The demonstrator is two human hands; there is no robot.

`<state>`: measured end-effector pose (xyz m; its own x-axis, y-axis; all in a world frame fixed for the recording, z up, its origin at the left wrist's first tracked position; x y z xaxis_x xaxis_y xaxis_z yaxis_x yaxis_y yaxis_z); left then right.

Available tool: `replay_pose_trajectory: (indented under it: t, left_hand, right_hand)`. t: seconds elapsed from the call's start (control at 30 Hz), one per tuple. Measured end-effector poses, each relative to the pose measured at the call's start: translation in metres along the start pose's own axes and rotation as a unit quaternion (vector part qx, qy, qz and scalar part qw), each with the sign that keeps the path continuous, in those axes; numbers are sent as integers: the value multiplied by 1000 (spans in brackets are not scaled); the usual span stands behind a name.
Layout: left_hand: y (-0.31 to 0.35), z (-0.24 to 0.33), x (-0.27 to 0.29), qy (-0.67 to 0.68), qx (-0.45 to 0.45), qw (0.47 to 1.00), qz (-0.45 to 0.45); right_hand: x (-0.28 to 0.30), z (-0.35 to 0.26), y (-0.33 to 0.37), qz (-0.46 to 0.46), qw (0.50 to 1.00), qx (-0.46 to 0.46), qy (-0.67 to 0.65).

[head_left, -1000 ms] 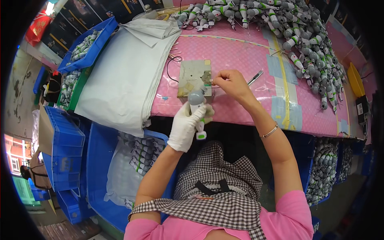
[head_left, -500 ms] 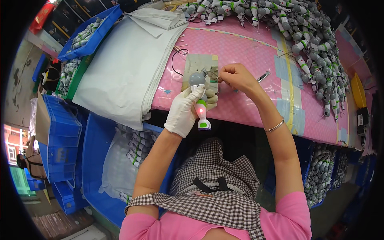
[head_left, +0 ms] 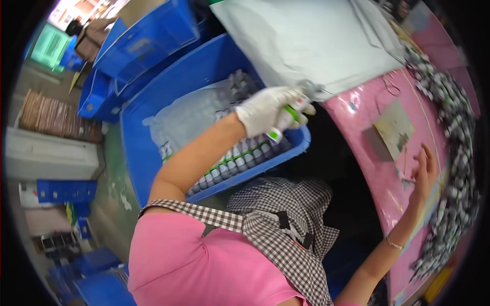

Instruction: The recorder is assembling small plastic toy snowmen by attaching components and using a tool to fasten them, then placing the finished products into a blue bin.

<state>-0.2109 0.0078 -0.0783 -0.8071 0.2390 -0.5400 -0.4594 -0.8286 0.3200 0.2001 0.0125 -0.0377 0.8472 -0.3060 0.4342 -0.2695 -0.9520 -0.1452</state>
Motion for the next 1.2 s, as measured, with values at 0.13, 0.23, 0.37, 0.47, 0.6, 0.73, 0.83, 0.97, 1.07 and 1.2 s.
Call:
replay_pose_trajectory:
  t: [0.13, 0.23, 0.37, 0.47, 0.6, 0.73, 0.83, 0.97, 1.07, 1.2]
  left_hand:
    - [70, 15, 131, 51, -81, 962, 254]
    - [98, 5, 170, 164, -120, 940, 273]
    - [118, 5, 187, 198, -131, 928, 287]
    - [117, 4, 200, 212, -129, 933, 261]
    - [102, 20, 198, 184, -136, 940, 252]
    - [73, 9, 198, 243, -96, 956, 134]
    - [58, 3, 183, 276, -67, 929, 238]
    - [-31, 141, 148, 198, -169, 961, 88]
    - [-87, 323, 100, 75, -302, 949, 45]
    - [-131, 401, 103, 186, -355, 891, 215]
  right_hand:
    - [23, 19, -5, 18, 999, 1, -30]
    - [20, 17, -9, 27, 997, -6, -72]
    - [4, -2, -15, 27, 996, 20, -84]
    - [-9, -6, -17, 16, 997, 23, -78]
    - [1, -11, -13, 30, 997, 36, -66]
    - [23, 3, 1, 68, 995, 20, -73]
    - [14, 20, 6, 57, 995, -18, -76]
    - [40, 9, 26, 97, 991, -16, -85]
    - [32, 8, 30, 85, 992, -15, -93]
    - [52, 5, 48, 109, 992, -4, -68]
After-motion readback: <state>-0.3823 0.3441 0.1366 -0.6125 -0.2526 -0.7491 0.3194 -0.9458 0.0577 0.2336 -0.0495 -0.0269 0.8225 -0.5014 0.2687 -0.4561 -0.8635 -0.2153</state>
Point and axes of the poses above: each hand's wrist, its own y-axis away from the middle knuckle, its own x-axis out of the back of the hand, z = x × y, the point moved 10 cm from there along -y, towards the middle knuckle, and after that the axes turned 1 degree about -z, right-handed, at the moved point
